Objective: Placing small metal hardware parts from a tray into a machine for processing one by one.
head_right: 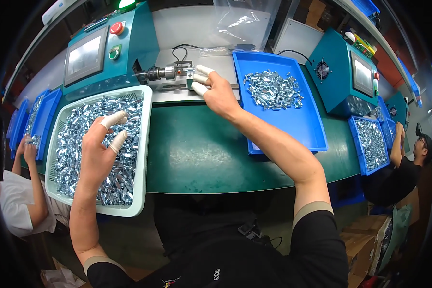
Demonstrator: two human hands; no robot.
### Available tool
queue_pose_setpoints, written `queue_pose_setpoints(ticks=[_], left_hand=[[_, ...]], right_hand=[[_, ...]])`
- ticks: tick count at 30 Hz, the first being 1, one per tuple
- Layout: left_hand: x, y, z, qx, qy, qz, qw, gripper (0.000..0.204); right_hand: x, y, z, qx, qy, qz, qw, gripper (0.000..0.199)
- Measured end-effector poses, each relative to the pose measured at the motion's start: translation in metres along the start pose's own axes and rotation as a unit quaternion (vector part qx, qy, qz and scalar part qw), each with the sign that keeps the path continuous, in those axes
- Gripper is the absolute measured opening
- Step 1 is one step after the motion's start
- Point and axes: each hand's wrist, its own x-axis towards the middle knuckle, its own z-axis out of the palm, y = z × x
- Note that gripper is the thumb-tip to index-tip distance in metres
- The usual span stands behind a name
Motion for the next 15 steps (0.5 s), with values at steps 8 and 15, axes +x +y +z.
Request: queue_pose_setpoints(ticks=[8, 15], left_hand=[[0.002, 0.002, 0.002, -0.009, -0.014, -0.019, 1.000, 0.039], [0.002, 0.006, 0.002, -0.008, -0.030, -0.021, 0.999, 0.038]], right_hand=[[0.004, -0.006, 0.010, 0.021, -0.018, -0.005, 1.000, 0.058], [0.008, -0.017, 0.017, -0.014, -0.014, 0.008, 1.000, 0.052]])
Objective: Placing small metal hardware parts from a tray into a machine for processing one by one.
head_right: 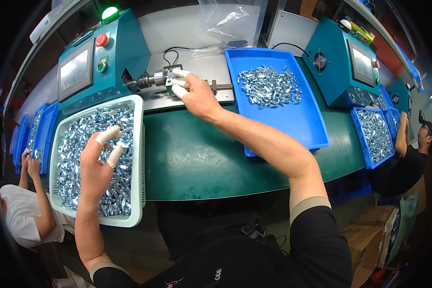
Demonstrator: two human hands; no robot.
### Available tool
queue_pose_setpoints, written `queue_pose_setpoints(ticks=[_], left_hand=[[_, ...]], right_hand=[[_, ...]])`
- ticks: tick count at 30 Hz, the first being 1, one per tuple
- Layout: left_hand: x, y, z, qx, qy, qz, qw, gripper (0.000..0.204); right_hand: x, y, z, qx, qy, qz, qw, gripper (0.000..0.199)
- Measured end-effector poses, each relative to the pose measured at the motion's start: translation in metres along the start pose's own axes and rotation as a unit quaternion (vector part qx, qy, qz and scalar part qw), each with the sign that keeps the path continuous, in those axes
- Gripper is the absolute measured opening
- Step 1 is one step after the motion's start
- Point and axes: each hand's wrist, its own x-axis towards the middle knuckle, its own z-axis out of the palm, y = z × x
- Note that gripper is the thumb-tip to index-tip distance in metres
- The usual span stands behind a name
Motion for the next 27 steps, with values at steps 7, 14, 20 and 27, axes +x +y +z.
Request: queue_pose_setpoints(ticks=[7, 14, 20, 27], left_hand=[[0.002, -0.001, 0.002, 0.002, -0.007, 0.002, 1.000, 0.038], [0.002, 0.000, 0.000, 0.002, -0.003, -0.021, 1.000, 0.040], [0.000, -0.002, -0.002, 0.001, -0.009, -0.024, 1.000, 0.038], [0.000, -0.001, -0.003, 0.007, -0.012, -0.022, 1.000, 0.039]], right_hand=[[-0.002, 0.012, 0.002, 0.037, 0.006, -0.017, 0.999, 0.052], [-0.002, 0.023, 0.006, 0.100, 0.013, -0.043, 0.994, 0.053], [-0.005, 0.020, 0.003, 0.066, 0.044, -0.023, 0.997, 0.051], [-0.005, 0.021, 0.001, 0.034, 0.064, -0.019, 0.997, 0.049]])
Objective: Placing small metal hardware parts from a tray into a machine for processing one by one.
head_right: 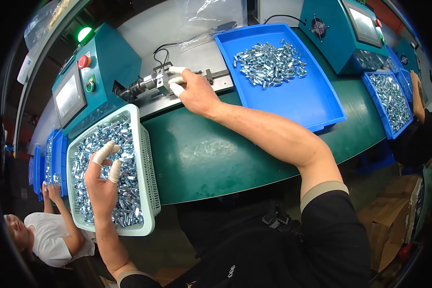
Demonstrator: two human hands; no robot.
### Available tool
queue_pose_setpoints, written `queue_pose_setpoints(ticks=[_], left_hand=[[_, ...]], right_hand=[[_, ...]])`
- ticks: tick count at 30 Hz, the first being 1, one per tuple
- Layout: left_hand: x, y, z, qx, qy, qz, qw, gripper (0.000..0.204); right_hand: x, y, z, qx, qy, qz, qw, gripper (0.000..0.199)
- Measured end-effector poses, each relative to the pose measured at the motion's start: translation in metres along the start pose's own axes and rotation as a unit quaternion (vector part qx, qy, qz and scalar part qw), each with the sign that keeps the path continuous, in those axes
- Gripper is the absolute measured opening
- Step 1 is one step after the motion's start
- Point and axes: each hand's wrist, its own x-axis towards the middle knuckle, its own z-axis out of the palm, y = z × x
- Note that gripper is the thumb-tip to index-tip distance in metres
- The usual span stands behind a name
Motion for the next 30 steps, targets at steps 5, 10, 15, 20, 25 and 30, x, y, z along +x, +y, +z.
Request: queue_pose_setpoints(ticks=[5, 10, 15, 20, 25, 30], left_hand=[[0.002, 0.002, 0.003, -0.011, 0.008, -0.019, 1.000, 0.040], [0.000, 0.000, 0.002, 0.000, 0.005, -0.015, 1.000, 0.041], [0.000, 0.000, 0.003, -0.002, 0.002, 0.001, 1.000, 0.040], [-0.001, -0.005, 0.004, -0.012, 0.012, 0.009, 1.000, 0.038], [-0.003, -0.008, 0.005, -0.003, -0.009, 0.008, 1.000, 0.039], [0.000, -0.007, 0.007, -0.010, -0.004, 0.006, 1.000, 0.039]], right_hand=[[0.001, 0.000, -0.003, -0.037, 0.003, 0.019, 0.999, 0.048], [0.008, 0.009, -0.017, -0.020, 0.055, 0.009, 0.998, 0.047], [0.026, 0.008, -0.021, -0.143, 0.103, -0.023, 0.984, 0.058], [0.058, -0.014, -0.013, -0.339, 0.080, -0.018, 0.937, 0.079], [0.075, -0.042, -0.002, -0.451, -0.027, 0.018, 0.892, 0.046], [0.076, -0.042, -0.004, -0.493, -0.003, -0.048, 0.869, 0.032]])
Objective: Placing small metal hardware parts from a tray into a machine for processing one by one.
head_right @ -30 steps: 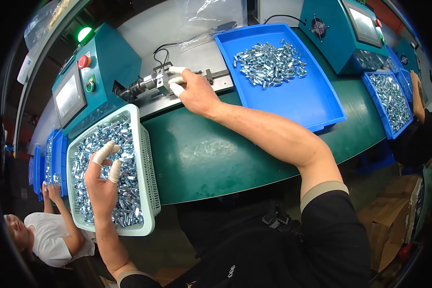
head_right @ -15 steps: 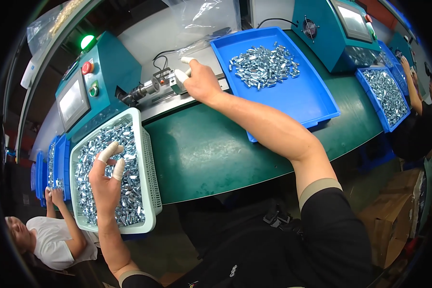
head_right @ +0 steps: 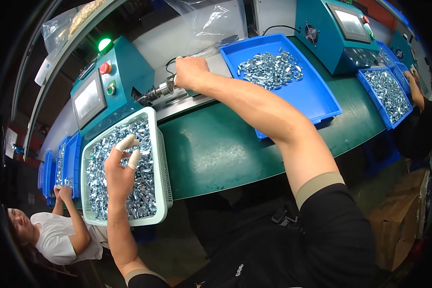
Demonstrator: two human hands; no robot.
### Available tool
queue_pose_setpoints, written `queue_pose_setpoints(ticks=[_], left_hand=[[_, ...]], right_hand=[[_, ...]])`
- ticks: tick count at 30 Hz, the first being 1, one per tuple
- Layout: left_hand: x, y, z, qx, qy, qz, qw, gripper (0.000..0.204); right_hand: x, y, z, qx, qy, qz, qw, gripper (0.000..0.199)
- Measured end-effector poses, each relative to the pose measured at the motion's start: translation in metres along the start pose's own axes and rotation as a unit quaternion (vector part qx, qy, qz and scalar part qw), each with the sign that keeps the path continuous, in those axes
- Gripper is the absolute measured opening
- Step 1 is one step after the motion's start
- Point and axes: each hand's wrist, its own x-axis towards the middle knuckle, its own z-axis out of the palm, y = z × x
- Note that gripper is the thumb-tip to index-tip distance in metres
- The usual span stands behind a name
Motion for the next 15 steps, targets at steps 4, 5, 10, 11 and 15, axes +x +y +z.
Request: queue_pose_setpoints(ticks=[4, 5, 10, 11, 15], left_hand=[[-0.002, -0.005, 0.001, -0.017, 0.044, 0.001, 0.999, 0.037], [-0.002, -0.006, -0.001, -0.022, 0.050, 0.005, 0.998, 0.037], [0.000, -0.007, -0.011, 0.000, 0.098, 0.042, 0.994, 0.038], [0.003, -0.005, -0.011, -0.003, 0.098, 0.044, 0.994, 0.038], [0.003, -0.006, -0.010, -0.003, 0.109, 0.037, 0.993, 0.039]], right_hand=[[0.000, 0.023, -0.025, -0.045, -0.013, 0.012, 0.999, 0.044], [-0.003, 0.038, -0.030, -0.063, -0.006, 0.023, 0.998, 0.039], [-0.027, 0.132, -0.084, -0.265, -0.084, 0.062, 0.959, 0.042], [-0.033, 0.135, -0.095, -0.287, -0.100, 0.057, 0.951, 0.046], [-0.055, 0.061, -0.097, -0.034, -0.050, -0.069, 0.996, 0.043]])
